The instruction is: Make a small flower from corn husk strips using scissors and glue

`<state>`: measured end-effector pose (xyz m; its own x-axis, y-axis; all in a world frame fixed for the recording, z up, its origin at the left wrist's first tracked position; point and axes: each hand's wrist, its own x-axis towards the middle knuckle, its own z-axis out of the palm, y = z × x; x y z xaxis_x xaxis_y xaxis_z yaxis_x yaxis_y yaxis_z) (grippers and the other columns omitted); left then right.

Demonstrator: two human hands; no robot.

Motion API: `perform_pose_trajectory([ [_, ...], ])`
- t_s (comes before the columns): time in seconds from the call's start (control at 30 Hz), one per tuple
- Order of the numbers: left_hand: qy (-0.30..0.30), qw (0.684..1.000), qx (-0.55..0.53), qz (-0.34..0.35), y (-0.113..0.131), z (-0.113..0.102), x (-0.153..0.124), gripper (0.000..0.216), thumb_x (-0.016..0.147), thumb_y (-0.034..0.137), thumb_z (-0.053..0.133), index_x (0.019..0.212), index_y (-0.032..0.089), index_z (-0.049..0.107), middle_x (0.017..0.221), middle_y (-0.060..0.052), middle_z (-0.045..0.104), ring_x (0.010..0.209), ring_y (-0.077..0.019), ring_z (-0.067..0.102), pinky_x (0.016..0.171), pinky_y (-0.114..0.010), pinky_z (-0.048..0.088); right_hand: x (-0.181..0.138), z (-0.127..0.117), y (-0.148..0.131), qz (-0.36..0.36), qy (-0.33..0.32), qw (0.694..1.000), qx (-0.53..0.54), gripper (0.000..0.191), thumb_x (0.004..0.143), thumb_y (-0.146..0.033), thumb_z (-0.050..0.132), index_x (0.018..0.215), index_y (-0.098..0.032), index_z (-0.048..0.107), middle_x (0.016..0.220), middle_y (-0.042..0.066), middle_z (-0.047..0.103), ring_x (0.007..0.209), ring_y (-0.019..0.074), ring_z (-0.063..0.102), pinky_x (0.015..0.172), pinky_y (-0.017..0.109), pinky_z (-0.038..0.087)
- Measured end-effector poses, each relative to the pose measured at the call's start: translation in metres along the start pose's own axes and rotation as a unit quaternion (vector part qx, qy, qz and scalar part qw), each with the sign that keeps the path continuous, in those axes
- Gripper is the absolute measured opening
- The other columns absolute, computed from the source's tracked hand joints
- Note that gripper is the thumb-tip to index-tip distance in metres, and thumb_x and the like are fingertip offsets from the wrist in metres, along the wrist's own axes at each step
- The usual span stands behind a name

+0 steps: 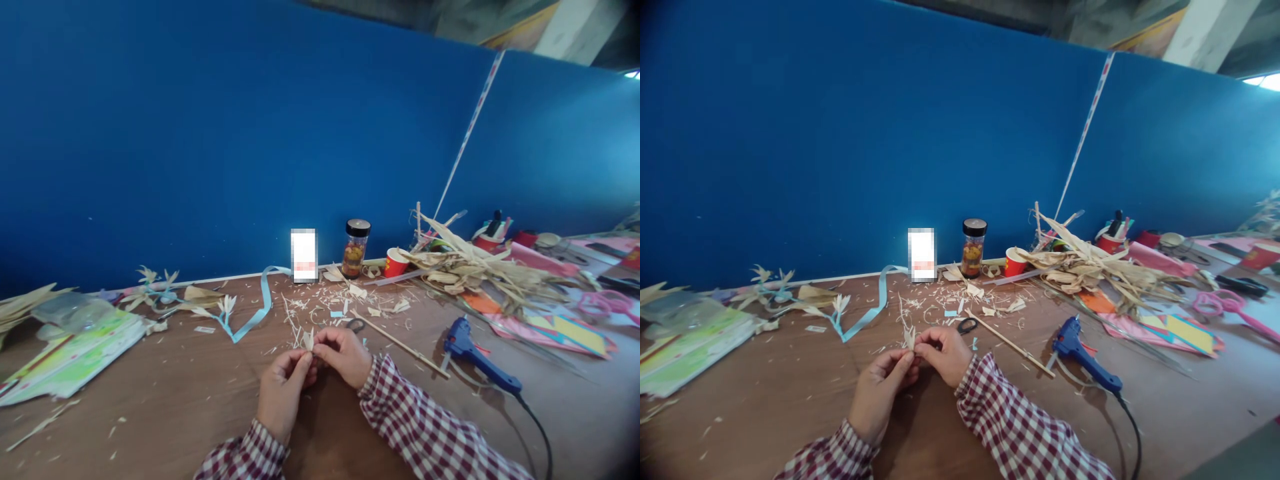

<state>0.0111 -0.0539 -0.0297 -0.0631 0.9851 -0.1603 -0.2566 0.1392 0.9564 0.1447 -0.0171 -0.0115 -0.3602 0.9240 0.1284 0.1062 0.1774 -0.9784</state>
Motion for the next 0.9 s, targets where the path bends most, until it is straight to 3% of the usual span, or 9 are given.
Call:
perform_pose_trajectory([
  [0.47,0.003,1.0,0.003,0.007,-0.0012,-0.002,0.001,0.025,0.065,0.035,0.064,0.078,0.014,0.064,0.068,-0.002,0.065,0.062,-0.0119,0.059,0.061,-0.024,0.05,-0.0014,0.0039,0.002,0.0,0.015,1.0,-0.006,0.014,0.077,-0.028,0.053,0.078,-0.016,0.059,0.068,0.0,0.058,0.061,0.0109,0.053,0.058,0.022,0.041],
  [0.67,0.001,1.0,0.005,0.013,-0.0013,-0.0024,0.0015,0.024,0.063,0.034,0.065,0.078,0.014,0.065,0.066,-0.001,0.064,0.059,-0.0106,0.058,0.06,-0.022,0.05,-0.0009,0.0049,0.0001,0.012,0.029,0.999,0.028,0.019,0.067,-0.031,0.064,0.073,-0.015,0.059,0.064,-0.001,0.058,0.057,0.01,0.051,0.056,0.022,0.041],
  [0.9,0.006,1.0,0.01,0.023,-0.0008,-0.0005,0.0002,0.027,0.064,0.035,0.065,0.08,0.014,0.065,0.07,-0.003,0.066,0.062,-0.0118,0.059,0.061,-0.023,0.05,-0.0008,0.0056,0.0024,0.016,0.043,0.998,0.049,0.017,0.067,-0.03,0.064,0.07,-0.013,0.061,0.061,-0.001,0.059,0.055,0.0089,0.05,0.055,0.021,0.04],
])
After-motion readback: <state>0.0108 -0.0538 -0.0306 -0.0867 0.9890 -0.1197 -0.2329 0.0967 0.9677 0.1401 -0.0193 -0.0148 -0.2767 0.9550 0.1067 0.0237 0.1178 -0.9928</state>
